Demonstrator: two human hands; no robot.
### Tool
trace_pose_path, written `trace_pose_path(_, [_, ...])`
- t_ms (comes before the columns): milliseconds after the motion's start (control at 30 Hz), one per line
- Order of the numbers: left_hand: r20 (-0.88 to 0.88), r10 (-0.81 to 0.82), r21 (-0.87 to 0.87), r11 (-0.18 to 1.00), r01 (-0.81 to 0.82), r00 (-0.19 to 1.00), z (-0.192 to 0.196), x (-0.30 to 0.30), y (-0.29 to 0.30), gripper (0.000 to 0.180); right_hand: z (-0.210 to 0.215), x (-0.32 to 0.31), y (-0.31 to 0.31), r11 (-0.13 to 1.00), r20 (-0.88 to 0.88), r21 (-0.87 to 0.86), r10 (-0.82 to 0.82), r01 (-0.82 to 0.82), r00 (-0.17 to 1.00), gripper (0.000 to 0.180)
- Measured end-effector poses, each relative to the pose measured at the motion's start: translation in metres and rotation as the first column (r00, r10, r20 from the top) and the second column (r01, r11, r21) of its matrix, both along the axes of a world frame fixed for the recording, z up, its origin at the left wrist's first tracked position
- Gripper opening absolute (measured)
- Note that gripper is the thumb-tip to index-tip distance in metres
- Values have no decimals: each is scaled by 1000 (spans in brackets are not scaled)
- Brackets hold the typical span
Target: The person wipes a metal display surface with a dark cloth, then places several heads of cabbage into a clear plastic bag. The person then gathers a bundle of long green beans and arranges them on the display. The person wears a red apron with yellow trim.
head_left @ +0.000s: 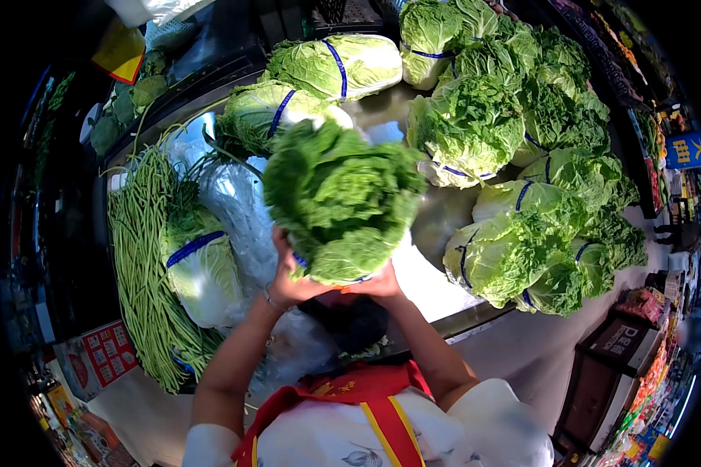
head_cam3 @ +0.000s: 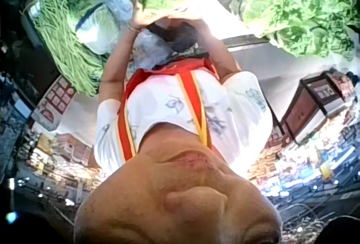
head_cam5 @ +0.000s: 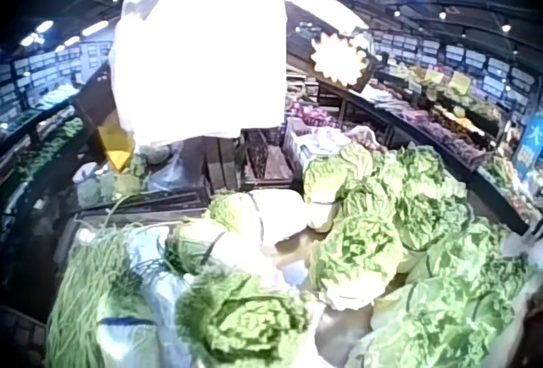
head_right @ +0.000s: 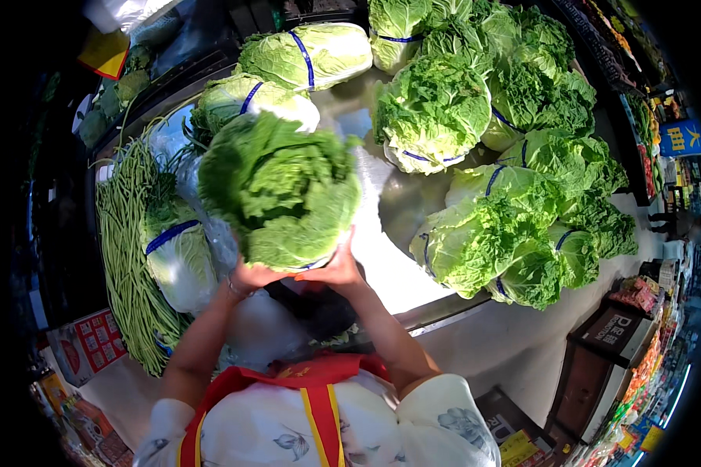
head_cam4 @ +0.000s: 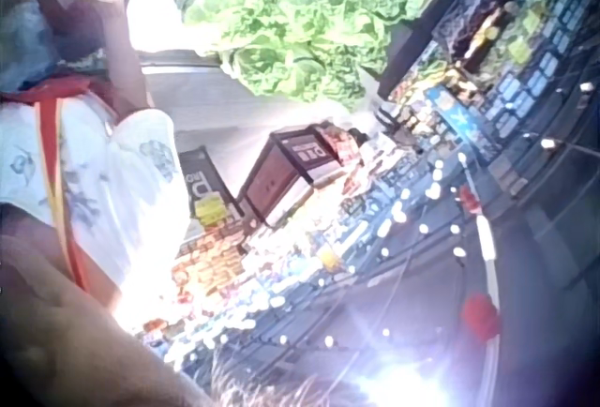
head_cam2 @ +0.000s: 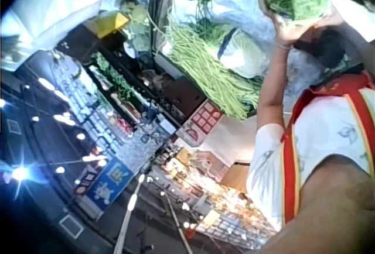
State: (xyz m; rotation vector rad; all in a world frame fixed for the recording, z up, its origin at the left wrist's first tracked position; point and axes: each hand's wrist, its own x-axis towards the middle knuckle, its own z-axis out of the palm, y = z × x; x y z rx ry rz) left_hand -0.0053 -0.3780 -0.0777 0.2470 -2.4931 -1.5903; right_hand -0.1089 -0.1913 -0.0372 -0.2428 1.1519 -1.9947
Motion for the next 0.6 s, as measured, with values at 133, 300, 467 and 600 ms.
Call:
trace_pose_path(133, [-72, -288, -154, 949, 275, 955, 56, -75, 19, 88, -10, -4, 40, 978, -81, 23, -207, 210, 975, 88])
trace_pose_path(300, [-126, -481, 78, 867, 492, 868, 78, -134, 42, 113, -16, 3, 48, 785, -272, 238, -512, 572, 815, 73])
trace_pose_path(467, [-153, -573, 113, 799, 590, 805, 88, -158, 41, 111, -9, 6, 27, 559, -356, 295, -688, 775, 632, 87])
trace_pose_path(600, [-127, -521, 32, 848, 528, 844, 78, -153, 29, 113, -12, -1, 27, 554, -535, 239, -610, 798, 584, 84])
